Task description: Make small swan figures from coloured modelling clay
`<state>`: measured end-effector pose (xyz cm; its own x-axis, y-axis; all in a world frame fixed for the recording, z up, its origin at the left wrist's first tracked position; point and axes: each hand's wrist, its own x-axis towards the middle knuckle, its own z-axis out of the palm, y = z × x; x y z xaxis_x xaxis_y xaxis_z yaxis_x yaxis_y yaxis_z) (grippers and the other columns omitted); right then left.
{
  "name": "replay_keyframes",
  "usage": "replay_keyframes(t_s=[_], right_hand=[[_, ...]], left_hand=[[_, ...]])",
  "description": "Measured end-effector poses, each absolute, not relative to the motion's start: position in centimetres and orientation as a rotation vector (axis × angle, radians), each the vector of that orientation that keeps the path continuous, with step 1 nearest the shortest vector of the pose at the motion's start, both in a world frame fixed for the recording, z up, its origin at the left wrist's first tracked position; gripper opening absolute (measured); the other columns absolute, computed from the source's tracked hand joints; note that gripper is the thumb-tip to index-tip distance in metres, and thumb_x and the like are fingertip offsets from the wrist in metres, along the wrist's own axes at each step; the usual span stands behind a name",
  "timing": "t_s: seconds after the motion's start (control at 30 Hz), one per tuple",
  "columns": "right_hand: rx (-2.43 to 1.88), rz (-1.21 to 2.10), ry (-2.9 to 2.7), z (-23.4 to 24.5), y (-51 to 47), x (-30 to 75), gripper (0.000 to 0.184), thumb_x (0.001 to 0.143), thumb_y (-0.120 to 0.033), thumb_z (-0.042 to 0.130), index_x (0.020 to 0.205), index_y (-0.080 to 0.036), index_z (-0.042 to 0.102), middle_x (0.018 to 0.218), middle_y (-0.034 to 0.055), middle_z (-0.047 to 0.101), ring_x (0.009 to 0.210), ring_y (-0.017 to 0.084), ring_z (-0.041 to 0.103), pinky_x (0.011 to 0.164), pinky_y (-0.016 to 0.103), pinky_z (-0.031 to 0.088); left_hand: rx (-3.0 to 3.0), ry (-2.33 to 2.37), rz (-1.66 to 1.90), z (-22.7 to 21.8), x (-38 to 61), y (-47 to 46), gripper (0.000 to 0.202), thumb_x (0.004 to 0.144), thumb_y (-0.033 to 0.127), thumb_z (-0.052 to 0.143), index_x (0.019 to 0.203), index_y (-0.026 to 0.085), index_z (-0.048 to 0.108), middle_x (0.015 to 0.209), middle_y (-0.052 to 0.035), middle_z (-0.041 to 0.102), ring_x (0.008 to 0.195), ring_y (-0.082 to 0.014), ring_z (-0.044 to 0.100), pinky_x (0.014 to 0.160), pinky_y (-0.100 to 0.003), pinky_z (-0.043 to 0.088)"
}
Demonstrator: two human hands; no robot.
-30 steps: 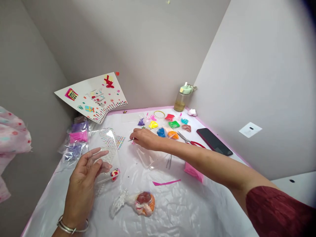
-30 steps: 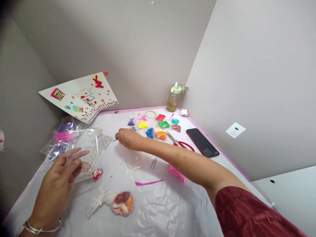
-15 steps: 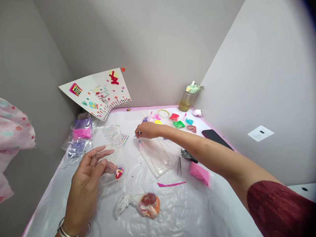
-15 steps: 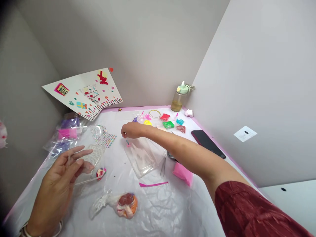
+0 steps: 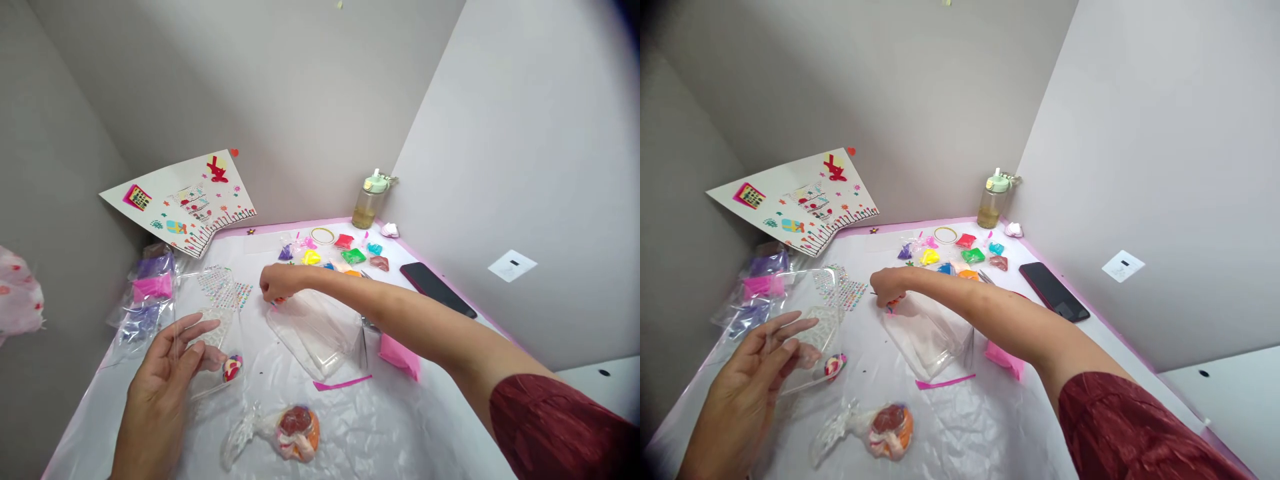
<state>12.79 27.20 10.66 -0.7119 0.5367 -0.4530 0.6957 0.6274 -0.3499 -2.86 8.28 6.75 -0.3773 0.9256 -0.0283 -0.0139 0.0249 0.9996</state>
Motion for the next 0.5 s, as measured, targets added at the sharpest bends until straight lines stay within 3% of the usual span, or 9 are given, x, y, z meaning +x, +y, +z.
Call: replay_keyframes(t_s=[0.1, 0.17, 0.23, 0.3, 0.4, 0.5], right_hand=[[1.099, -0.947, 2.754, 12.6, 26.9, 15.6, 0.026, 0.097, -0.025, 0.042, 0.092, -0.011, 0.064, 0.087, 0.0065, 0.07, 0.062, 0.007, 0.057, 0.061, 0.019, 0.048], [1.187, -1.196, 2.862, 14.0, 25.9, 18.7, 0.034, 0.103, -0.033, 0.032, 0.1, -0.013, 0.059, 0.095, 0.0066, 0.068, 0.063, 0.005, 0.055, 0.06, 0.017, 0.048], [1.195, -1.908, 2.767, 15.1, 23.6, 22.8, 0.026, 0.096, -0.036, 0.051, 0.086, -0.014, 0.058, 0.079, 0.0022, 0.065, 0.054, 0.004, 0.052, 0.053, 0.016, 0.045], [1.147, -2.299, 2.49, 15.4, 19.9, 27.5, 0.022, 0.087, -0.034, 0.066, 0.079, -0.014, 0.061, 0.068, -0.0004, 0.063, 0.049, 0.005, 0.052, 0.05, 0.017, 0.044], [1.179, -2.457, 1.913, 13.4, 11.9, 34.8, 0.035, 0.076, -0.046, 0.078, 0.079, -0.012, 0.067, 0.062, 0.0022, 0.062, 0.048, 0.01, 0.057, 0.048, 0.02, 0.047], [1.259, -2.351, 1.457, 8.3, 3.8, 41.7, 0.056, 0.064, -0.067, 0.078, 0.075, -0.013, 0.068, 0.061, 0.0046, 0.06, 0.046, 0.01, 0.054, 0.047, 0.022, 0.047]], left_hand=[[0.982, 1.501, 1.473, 6.8, -3.0, 8.2, 0.041, 0.084, 0.046, 0.07, 0.122, 0.034, 0.062, 0.127, 0.0027, 0.067, 0.077, -0.0115, 0.065, 0.087, -0.026, 0.052], [0.975, 1.498, 1.476, 6.9, -3.0, 8.1, 0.039, 0.085, 0.046, 0.07, 0.122, 0.034, 0.063, 0.126, 0.0028, 0.067, 0.078, -0.0115, 0.065, 0.09, -0.026, 0.051], [0.959, 1.486, 1.481, 6.9, -2.9, 8.0, 0.038, 0.085, 0.046, 0.07, 0.121, 0.034, 0.063, 0.123, 0.0034, 0.068, 0.077, -0.0105, 0.064, 0.09, -0.024, 0.051], [0.947, 1.474, 1.488, 6.9, -2.8, 8.0, 0.039, 0.084, 0.046, 0.07, 0.121, 0.035, 0.063, 0.122, 0.0039, 0.068, 0.074, -0.0092, 0.063, 0.086, -0.021, 0.052], [0.936, 1.463, 1.493, 6.8, -2.6, 8.0, 0.041, 0.082, 0.046, 0.073, 0.12, 0.034, 0.064, 0.123, 0.0039, 0.068, 0.072, -0.0088, 0.063, 0.079, -0.018, 0.055], [0.932, 1.448, 1.489, 6.8, -2.2, 8.1, 0.04, 0.08, 0.046, 0.074, 0.117, 0.033, 0.065, 0.123, 0.0035, 0.067, 0.071, -0.0092, 0.063, 0.073, -0.018, 0.057]])
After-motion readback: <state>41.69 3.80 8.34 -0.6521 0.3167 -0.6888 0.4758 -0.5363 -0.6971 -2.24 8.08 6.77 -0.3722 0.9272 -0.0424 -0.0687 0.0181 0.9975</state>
